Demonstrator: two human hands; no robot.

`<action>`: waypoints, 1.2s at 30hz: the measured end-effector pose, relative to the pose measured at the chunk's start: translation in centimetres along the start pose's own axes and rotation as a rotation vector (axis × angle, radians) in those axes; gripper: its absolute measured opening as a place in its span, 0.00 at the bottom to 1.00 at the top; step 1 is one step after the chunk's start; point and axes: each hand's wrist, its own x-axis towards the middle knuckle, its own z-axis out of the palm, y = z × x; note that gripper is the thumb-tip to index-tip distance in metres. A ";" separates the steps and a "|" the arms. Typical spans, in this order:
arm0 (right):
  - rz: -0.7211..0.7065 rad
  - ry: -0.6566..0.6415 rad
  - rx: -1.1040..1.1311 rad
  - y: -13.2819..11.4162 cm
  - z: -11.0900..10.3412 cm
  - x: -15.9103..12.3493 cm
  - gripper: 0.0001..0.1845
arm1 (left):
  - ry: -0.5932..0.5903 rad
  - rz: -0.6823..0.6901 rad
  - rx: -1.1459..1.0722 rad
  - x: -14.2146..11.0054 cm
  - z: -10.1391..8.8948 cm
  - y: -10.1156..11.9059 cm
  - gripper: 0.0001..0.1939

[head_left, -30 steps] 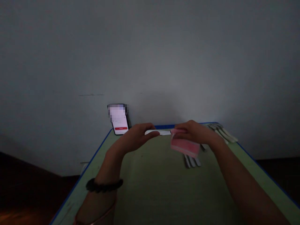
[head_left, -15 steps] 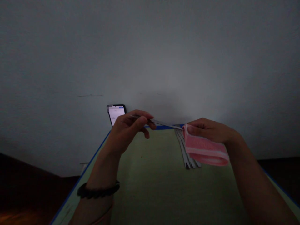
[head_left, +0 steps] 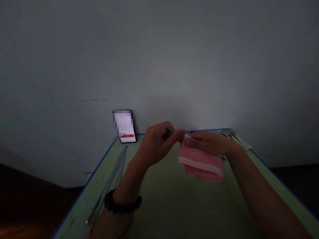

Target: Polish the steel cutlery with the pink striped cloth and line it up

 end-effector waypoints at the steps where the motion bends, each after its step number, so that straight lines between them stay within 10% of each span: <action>1: 0.002 0.001 0.005 0.0 -0.1 -0.1 0.26 | 0.022 -0.010 -0.017 -0.1 -0.3 -0.3 0.18; 10: 0.032 0.027 0.047 0.8 -0.7 -0.9 0.22 | 0.601 -0.230 -0.611 -0.4 -3.1 -3.7 0.12; 21: 0.020 -0.011 -0.018 0.8 0.0 -0.4 0.25 | 0.543 -0.272 -1.537 -0.6 -2.5 -0.3 0.21; 30: -0.153 0.022 -0.171 -1.7 1.4 0.8 0.19 | 0.390 -0.316 -1.709 0.5 -0.4 3.3 0.21; 36: -0.070 0.059 -0.223 -0.7 0.6 0.4 0.19 | 0.585 -0.321 -1.663 0.1 -2.9 -0.4 0.20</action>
